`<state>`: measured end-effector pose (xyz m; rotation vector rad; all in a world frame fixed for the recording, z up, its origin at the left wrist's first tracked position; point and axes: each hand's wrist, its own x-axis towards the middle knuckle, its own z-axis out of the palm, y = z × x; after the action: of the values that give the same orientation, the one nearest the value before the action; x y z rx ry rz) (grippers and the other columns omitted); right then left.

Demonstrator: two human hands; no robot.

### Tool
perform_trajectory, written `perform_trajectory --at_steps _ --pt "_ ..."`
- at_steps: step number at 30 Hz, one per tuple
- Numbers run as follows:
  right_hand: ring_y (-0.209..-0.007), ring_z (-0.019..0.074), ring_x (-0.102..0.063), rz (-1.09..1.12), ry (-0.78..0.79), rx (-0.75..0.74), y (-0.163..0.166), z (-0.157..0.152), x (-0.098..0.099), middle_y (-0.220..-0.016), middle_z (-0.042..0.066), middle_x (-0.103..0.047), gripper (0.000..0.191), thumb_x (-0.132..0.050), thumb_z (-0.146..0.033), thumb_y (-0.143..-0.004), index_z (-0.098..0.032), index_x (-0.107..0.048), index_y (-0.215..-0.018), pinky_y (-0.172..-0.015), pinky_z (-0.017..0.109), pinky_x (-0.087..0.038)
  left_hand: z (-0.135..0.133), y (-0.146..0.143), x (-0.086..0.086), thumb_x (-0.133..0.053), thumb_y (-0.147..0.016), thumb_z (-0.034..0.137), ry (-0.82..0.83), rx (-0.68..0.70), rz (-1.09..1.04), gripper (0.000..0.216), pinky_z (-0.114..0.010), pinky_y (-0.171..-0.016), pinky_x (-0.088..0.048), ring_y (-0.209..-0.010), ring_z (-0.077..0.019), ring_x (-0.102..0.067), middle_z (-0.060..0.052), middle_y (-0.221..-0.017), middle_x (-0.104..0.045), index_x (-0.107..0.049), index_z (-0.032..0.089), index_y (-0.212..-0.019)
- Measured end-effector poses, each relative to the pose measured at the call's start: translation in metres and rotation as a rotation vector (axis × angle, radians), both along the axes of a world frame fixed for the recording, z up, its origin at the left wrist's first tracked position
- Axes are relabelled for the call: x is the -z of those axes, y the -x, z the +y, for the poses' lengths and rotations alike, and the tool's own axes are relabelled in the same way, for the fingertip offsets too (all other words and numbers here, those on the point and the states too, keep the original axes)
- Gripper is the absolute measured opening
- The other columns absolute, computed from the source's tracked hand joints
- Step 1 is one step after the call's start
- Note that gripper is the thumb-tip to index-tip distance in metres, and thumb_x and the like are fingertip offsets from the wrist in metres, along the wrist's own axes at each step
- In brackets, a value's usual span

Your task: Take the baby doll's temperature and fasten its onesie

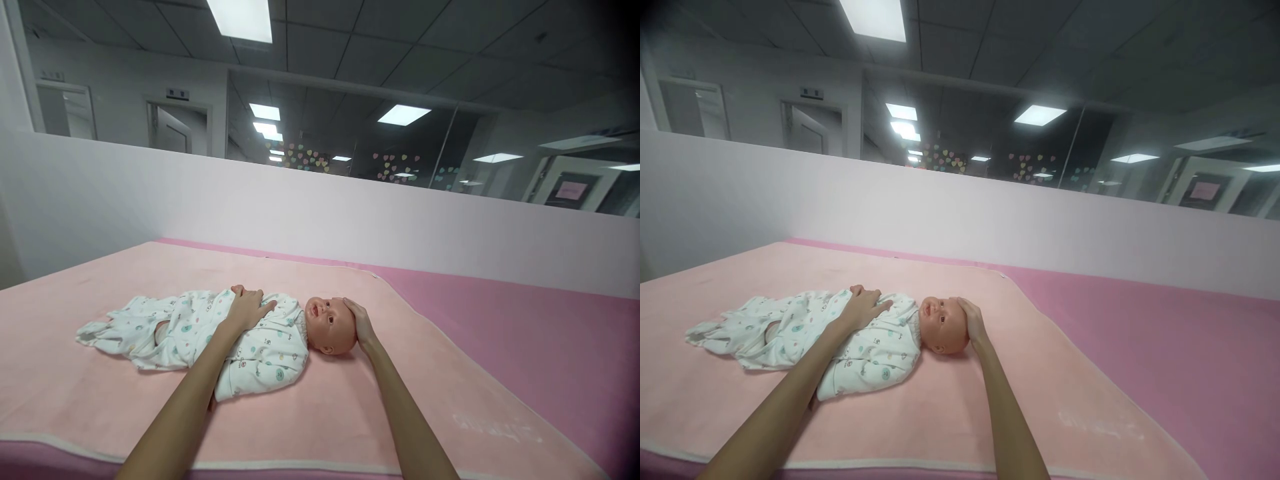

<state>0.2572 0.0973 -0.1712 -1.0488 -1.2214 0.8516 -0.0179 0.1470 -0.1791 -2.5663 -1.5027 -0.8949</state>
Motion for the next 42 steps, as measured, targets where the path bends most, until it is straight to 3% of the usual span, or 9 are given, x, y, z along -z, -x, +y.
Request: perform_trajectory --at_steps 5,9,15,20,22,25,27,35,42 --pt "-0.084 0.0212 -0.061 0.015 0.003 -0.017 0.003 -0.002 -0.002 -0.086 0.004 -0.068 0.032 -0.054 -0.044 -0.07 -0.016 -0.067 -0.08 -0.08 0.031 -0.045 0.0 0.0 0.0 -0.024 -0.082 0.056 0.0 -0.004 -0.002 0.05 -0.043 -0.086 -0.023 -0.073 -0.023 -0.054 -0.008 -0.07 -0.063 -0.048 0.017 -0.064" --pt "-0.097 0.0228 -0.056 0.02 -0.036 0.067 0.0 0.003 0.001 -0.098 0.005 -0.066 0.033 -0.058 -0.043 -0.067 -0.016 -0.067 -0.083 -0.089 0.033 -0.041 0.001 -0.001 0.0 -0.024 -0.082 0.056 -0.005 0.002 -0.004 0.05 -0.043 -0.086 -0.022 -0.072 -0.0226 -0.054 -0.007 -0.07 -0.062 -0.048 0.016 -0.064" --pt "-0.118 0.0229 -0.042 0.021 -0.043 0.162 -0.007 0.01 0.009 -0.126 0.004 -0.049 0.047 -0.058 -0.041 -0.068 -0.02 -0.058 -0.109 -0.102 0.036 -0.03 0.0 0.0 -0.001 -0.025 -0.082 0.056 0.001 0.004 -0.019 0.048 -0.043 -0.087 -0.022 -0.072 -0.0224 -0.054 -0.007 -0.068 -0.062 -0.047 0.017 -0.062" --pt "-0.122 0.0211 -0.037 0.04 -0.019 0.242 -0.006 0.009 0.008 -0.134 0.003 -0.039 0.067 -0.06 -0.043 -0.065 -0.026 -0.04 -0.127 -0.101 0.035 -0.032 0.0 0.0 0.0 -0.026 -0.082 0.054 0.013 0.008 -0.029 0.046 -0.043 -0.087 -0.022 -0.074 -0.0231 -0.054 -0.007 -0.07 -0.063 -0.047 0.017 -0.064" --pt "-0.119 0.0209 -0.041 0.045 -0.024 0.23 -0.005 0.009 0.007 -0.129 0.004 -0.046 0.062 -0.061 -0.043 -0.064 -0.023 -0.047 -0.122 -0.099 0.034 -0.033 0.001 0.0 0.0 -0.026 -0.082 0.054 0.007 0.007 -0.025 0.046 -0.043 -0.087 -0.022 -0.076 -0.0236 -0.054 -0.008 -0.072 -0.063 -0.047 0.018 -0.064" --pt "-0.105 0.0225 -0.052 0.012 -0.022 0.118 -0.006 0.01 0.007 -0.106 0.007 -0.062 0.043 -0.059 -0.045 -0.065 -0.015 -0.064 -0.095 -0.094 0.032 -0.038 0.001 0.0 0.0 -0.025 -0.082 0.054 0.002 0.001 -0.017 0.046 -0.043 -0.088 -0.022 -0.076 -0.0238 -0.054 -0.008 -0.072 -0.063 -0.046 0.018 -0.064" --pt "-0.095 0.0231 -0.057 -0.004 -0.01 0.063 -0.007 0.011 0.007 -0.094 0.007 -0.066 0.038 -0.057 -0.046 -0.066 -0.013 -0.066 -0.084 -0.088 0.033 -0.042 0.001 0.0 0.0 -0.024 -0.082 0.055 0.006 -0.001 -0.016 0.047 -0.043 -0.088 -0.022 -0.075 -0.0237 -0.054 -0.008 -0.071 -0.063 -0.046 0.018 -0.064" --pt "-0.092 0.0227 -0.058 -0.003 -0.021 0.062 -0.005 0.006 0.006 -0.092 0.005 -0.067 0.034 -0.056 -0.044 -0.068 -0.015 -0.067 -0.081 -0.085 0.033 -0.043 -0.002 0.001 -0.001 -0.026 -0.082 0.054 0.015 0.007 -0.028 0.047 -0.043 -0.089 -0.022 -0.076 -0.0238 -0.055 -0.008 -0.072 -0.064 -0.048 0.017 -0.065" --pt "-0.109 0.0221 -0.05 0.036 -0.058 0.148 -0.004 0.008 0.006 -0.111 0.006 -0.06 0.037 -0.06 -0.041 -0.065 -0.017 -0.064 -0.093 -0.096 0.034 -0.035 -0.004 0.0 -0.004 -0.026 -0.081 0.055 0.091 -0.055 -0.002 0.049 -0.045 -0.088 -0.023 -0.088 -0.0278 -0.055 -0.012 -0.085 -0.064 -0.056 0.016 -0.079"
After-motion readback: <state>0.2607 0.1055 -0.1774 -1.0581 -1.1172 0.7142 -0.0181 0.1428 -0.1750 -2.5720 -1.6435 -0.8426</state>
